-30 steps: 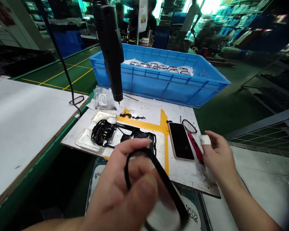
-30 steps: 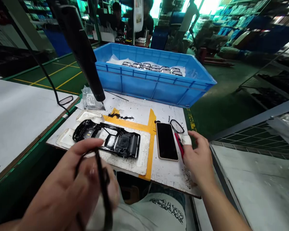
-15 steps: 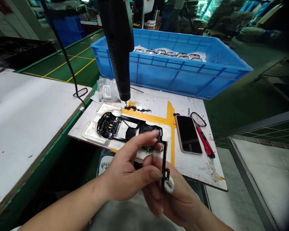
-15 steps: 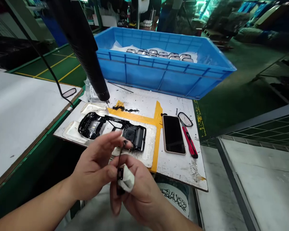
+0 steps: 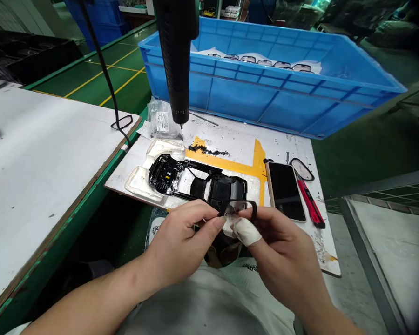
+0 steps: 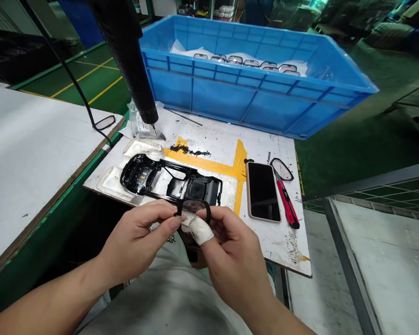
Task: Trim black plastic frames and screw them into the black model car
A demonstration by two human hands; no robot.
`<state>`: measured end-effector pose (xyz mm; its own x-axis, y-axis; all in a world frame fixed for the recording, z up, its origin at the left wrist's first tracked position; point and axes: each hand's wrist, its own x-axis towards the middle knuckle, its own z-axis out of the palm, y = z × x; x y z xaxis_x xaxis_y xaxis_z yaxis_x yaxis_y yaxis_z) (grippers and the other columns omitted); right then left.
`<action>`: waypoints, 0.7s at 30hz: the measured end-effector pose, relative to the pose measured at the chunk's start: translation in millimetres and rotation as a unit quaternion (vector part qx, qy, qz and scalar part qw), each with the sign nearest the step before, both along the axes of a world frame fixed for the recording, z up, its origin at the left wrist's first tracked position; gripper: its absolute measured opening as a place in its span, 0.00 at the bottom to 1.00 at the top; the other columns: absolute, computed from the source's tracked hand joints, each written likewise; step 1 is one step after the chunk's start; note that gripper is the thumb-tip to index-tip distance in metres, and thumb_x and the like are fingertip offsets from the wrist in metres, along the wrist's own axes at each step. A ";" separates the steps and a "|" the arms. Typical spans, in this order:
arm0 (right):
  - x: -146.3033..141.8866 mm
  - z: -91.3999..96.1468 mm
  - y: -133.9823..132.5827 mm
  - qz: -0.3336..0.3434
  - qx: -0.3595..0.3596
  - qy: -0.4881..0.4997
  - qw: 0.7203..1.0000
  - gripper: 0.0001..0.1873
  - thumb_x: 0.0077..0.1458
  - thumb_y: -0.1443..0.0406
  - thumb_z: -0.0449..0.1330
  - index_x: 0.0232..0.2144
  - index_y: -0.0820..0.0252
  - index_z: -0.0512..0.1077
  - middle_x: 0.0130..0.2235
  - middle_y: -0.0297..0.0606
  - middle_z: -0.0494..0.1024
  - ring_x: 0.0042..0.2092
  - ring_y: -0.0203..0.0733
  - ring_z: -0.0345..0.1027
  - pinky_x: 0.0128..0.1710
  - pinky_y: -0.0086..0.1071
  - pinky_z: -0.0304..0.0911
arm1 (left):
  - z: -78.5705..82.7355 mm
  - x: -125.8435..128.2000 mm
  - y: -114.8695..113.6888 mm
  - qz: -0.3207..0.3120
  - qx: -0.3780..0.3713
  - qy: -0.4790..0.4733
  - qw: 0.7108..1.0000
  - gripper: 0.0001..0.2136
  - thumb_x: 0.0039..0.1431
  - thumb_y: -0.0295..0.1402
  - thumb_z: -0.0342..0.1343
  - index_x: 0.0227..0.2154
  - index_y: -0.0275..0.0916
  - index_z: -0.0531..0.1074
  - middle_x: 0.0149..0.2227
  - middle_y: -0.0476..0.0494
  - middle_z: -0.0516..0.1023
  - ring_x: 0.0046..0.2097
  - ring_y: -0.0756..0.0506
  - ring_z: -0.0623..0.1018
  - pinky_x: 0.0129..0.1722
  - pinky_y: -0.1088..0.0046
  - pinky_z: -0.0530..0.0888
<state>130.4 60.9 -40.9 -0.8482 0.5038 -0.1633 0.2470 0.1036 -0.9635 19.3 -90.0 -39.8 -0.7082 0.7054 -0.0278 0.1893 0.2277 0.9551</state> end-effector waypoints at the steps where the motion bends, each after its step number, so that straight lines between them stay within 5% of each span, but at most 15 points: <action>1: -1.3 1.6 3.2 0.006 -0.019 -0.008 1.000 0.16 0.56 0.52 0.67 0.39 0.57 0.75 0.33 0.38 0.79 0.31 0.36 0.72 0.28 0.26 0.71 | -0.1 -1.5 -0.9 -0.010 0.003 -0.028 1.000 0.11 0.68 0.37 0.56 0.31 0.40 0.77 0.33 0.46 0.78 0.37 0.46 0.76 0.37 0.71 0.69; 7: -10.7 9.8 19.1 0.091 -0.185 -0.062 0.976 0.18 0.50 0.53 0.72 0.32 0.60 0.73 0.29 0.36 0.78 0.30 0.35 0.71 0.27 0.26 0.69 | 3.4 -11.7 -6.3 -0.070 -0.027 -0.129 0.989 0.13 0.67 0.41 0.56 0.31 0.39 0.76 0.31 0.47 0.75 0.35 0.47 0.72 0.35 0.71 0.67; 13: -11.3 9.3 26.1 0.109 -0.159 -0.070 0.979 0.16 0.52 0.54 0.70 0.32 0.60 0.74 0.31 0.37 0.78 0.32 0.37 0.72 0.29 0.28 0.72 | 10.1 -11.9 -2.2 -0.059 -0.076 -0.123 0.988 0.14 0.67 0.43 0.56 0.30 0.39 0.76 0.29 0.47 0.75 0.32 0.47 0.72 0.32 0.72 0.67; 16: -10.9 6.3 43.7 0.104 -0.102 -0.072 0.987 0.18 0.55 0.52 0.68 0.34 0.61 0.75 0.32 0.40 0.79 0.31 0.38 0.73 0.29 0.28 0.73 | 15.0 -26.3 -4.9 -0.038 -0.073 0.018 0.996 0.13 0.63 0.46 0.61 0.42 0.42 0.80 0.43 0.43 0.81 0.45 0.42 0.78 0.45 0.68 0.73; 18: -10.3 3.9 64.0 0.060 -0.054 -0.073 0.994 0.21 0.53 0.51 0.69 0.39 0.61 0.74 0.31 0.40 0.80 0.30 0.39 0.74 0.28 0.29 0.73 | 17.6 -47.9 -6.3 -0.051 -0.053 0.160 0.984 0.22 0.58 0.47 0.66 0.53 0.43 0.76 0.57 0.39 0.76 0.58 0.36 0.74 0.60 0.60 0.67; 21: -8.2 -0.3 98.4 -0.020 0.007 -0.085 0.996 0.16 0.53 0.58 0.70 0.39 0.60 0.73 0.29 0.39 0.79 0.28 0.39 0.75 0.29 0.28 0.73 | 15.4 -90.5 -1.0 -0.210 -0.091 0.298 0.927 0.39 0.50 0.46 0.72 0.64 0.42 0.66 0.71 0.34 0.58 0.71 0.29 0.57 0.70 0.50 0.53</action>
<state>122.2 159.3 -41.2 -0.7882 0.5393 -0.2965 0.4114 0.1035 -0.9055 -71.2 -91.0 -24.4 -0.3002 0.9445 0.1336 0.7790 0.1619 0.6058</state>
